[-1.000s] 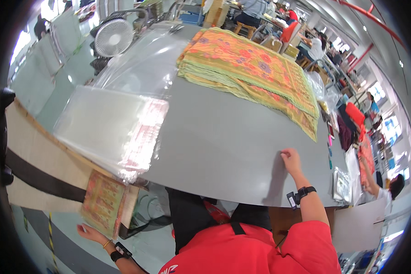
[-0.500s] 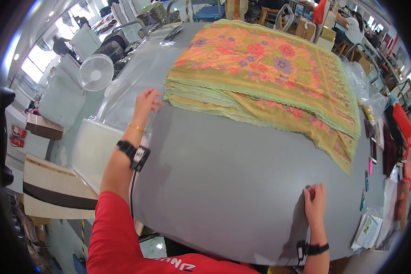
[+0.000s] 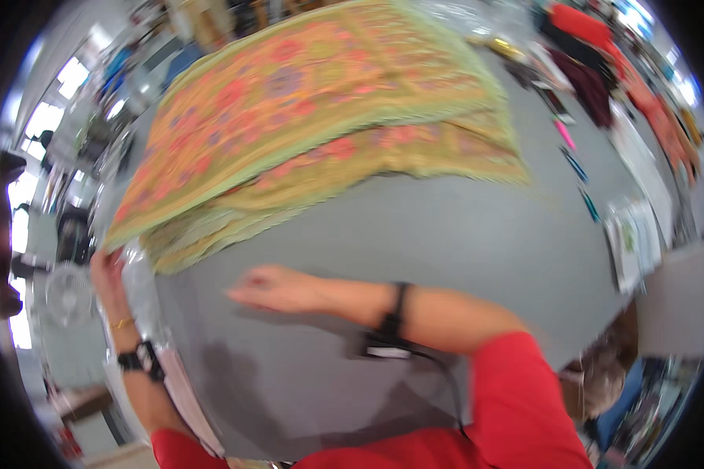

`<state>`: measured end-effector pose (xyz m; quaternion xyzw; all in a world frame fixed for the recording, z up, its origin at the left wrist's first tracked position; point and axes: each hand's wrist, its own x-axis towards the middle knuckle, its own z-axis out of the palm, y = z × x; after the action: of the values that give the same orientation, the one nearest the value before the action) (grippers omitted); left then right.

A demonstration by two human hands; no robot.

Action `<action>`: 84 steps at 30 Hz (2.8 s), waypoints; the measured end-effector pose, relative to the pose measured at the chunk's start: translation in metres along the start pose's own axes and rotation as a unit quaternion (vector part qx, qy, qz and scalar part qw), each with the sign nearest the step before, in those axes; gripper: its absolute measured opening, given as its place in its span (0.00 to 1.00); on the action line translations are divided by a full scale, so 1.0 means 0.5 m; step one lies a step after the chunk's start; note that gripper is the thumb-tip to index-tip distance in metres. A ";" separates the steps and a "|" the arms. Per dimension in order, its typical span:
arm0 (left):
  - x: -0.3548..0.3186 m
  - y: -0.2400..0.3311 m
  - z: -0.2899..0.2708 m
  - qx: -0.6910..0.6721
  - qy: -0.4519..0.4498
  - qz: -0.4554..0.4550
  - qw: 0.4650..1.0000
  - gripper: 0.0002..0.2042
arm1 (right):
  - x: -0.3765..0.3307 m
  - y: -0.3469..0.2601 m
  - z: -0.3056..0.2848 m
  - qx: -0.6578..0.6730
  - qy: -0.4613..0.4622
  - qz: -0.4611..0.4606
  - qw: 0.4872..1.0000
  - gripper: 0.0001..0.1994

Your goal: The person repeatedly folds patterned fabric pieces and places them into clear plastic bags. They smooth the fabric inside the bags and set the sealed packages aside on the table.

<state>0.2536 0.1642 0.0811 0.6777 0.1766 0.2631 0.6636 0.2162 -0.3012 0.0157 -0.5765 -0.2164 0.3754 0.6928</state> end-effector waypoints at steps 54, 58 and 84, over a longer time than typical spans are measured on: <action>-0.630 -0.031 -0.308 0.169 -0.007 -0.129 0.977 0.11 | -0.802 0.037 -0.515 -0.627 0.541 0.129 0.546 0.15; -0.671 0.031 -0.331 0.293 -0.110 -0.062 0.948 0.15 | -0.866 -0.041 -0.499 -0.234 0.494 0.149 0.824 0.11; -0.168 0.561 -0.379 0.325 -0.012 0.201 0.924 0.17 | -1.027 -0.775 -0.602 -0.208 0.392 -0.311 0.840 0.15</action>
<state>0.0439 0.2515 0.3456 0.8807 0.1047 0.3104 0.3421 0.2209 -0.9086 0.3838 -0.7086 -0.1681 -0.1710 0.6636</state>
